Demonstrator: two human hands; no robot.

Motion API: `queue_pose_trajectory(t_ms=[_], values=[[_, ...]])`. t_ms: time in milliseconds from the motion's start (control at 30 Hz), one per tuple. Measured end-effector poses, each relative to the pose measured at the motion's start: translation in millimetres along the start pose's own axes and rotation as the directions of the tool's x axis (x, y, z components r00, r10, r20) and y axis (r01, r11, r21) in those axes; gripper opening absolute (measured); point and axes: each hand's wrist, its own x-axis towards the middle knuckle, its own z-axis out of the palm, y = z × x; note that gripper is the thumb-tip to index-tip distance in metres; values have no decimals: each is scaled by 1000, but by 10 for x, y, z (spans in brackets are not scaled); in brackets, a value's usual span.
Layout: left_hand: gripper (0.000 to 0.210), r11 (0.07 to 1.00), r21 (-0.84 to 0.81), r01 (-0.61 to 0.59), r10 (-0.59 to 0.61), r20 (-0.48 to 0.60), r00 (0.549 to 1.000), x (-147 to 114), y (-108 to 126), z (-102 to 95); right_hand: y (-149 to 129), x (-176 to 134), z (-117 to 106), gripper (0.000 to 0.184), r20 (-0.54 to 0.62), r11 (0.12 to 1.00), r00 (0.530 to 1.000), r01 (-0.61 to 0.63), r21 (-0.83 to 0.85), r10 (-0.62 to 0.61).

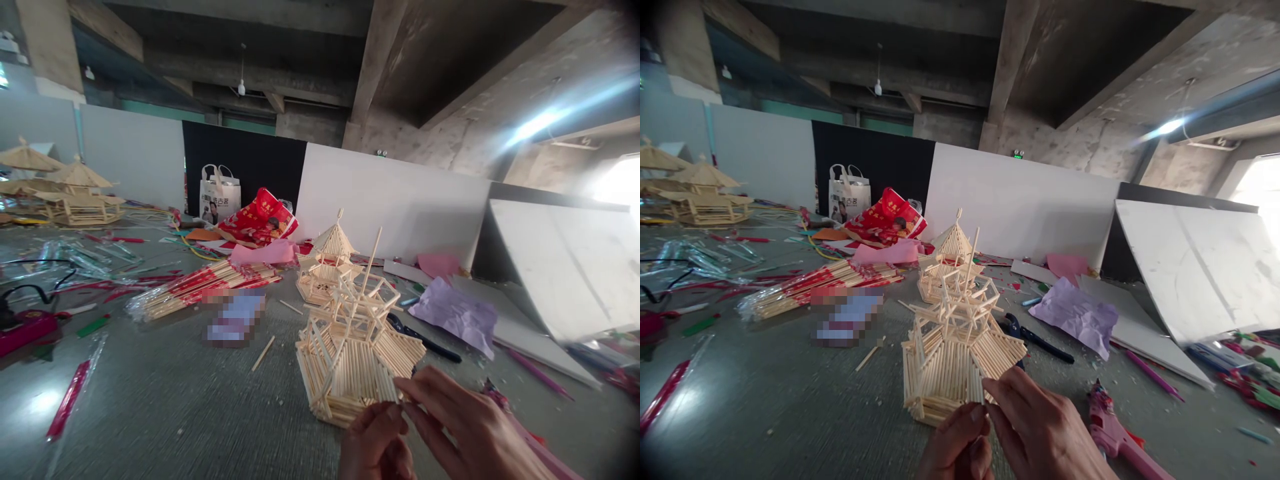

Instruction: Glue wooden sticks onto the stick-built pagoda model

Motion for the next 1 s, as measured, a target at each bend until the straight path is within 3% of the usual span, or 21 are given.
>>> queue_pose_trajectory(t_ms=[767, 1000], values=[[41, 996, 85, 35, -40, 58, 998, 5, 9, -47, -63, 77, -113, 33, 29, 987, 997, 73, -146, -69], [40, 997, 73, 3, -5, 26, 1000, 23, -4, -62, -65, 90, -119, 41, -2, 969, 992, 122, -217, -125]])
